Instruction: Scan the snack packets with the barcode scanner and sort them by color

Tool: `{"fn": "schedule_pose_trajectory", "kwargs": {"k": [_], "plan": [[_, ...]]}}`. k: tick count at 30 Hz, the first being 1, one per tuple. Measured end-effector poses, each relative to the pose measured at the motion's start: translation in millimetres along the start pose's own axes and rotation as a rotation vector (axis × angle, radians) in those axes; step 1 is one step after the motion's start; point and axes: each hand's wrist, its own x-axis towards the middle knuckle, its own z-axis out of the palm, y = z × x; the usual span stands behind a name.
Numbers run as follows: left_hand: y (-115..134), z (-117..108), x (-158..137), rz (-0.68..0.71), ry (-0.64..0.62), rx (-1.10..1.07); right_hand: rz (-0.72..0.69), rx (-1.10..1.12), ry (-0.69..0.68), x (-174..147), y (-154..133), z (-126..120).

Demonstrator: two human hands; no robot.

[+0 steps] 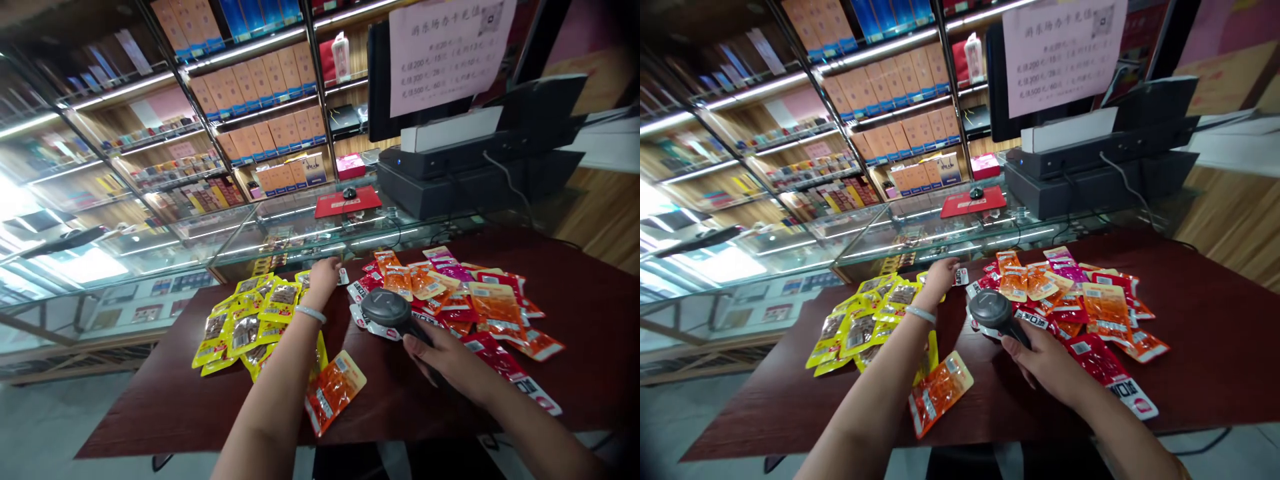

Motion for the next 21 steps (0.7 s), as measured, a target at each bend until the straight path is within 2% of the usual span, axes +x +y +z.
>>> {"fn": "schedule_pose_trajectory", "kwargs": {"k": [2, 5, 9, 12, 14, 18, 21], "plan": [[-16.1, -6.6, 6.8, -0.053, 0.012, 0.218, 0.005, -0.008, 0.005, -0.5, 2.3, -3.4], [-35.6, -11.5, 10.8, -0.083, -0.045, 0.523, -0.007, -0.013, 0.013, 0.9, 4.7, -5.8], [-40.1, -13.7, 10.0, -0.051, -0.101, 0.532, -0.002, 0.006, 0.017, 6.3, 6.3, -4.7], [-34.1, -15.3, 2.9, -0.073, -0.087, 0.308, -0.009, 0.016, 0.027, 9.5, 5.6, -2.0], [-28.9, -14.8, -6.1, -0.084, -0.083, 0.039, -0.019, 0.015, 0.036, 10.1, 3.2, 0.7], [-21.0, -7.9, -29.3, -0.095, -0.152, -0.556, -0.052, 0.026, 0.024, 7.7, -6.1, 9.1], [-20.9, -2.4, -42.5, -0.070, -0.128, -0.663, -0.076, 0.021, -0.018, 4.3, -12.1, 15.2]]}}
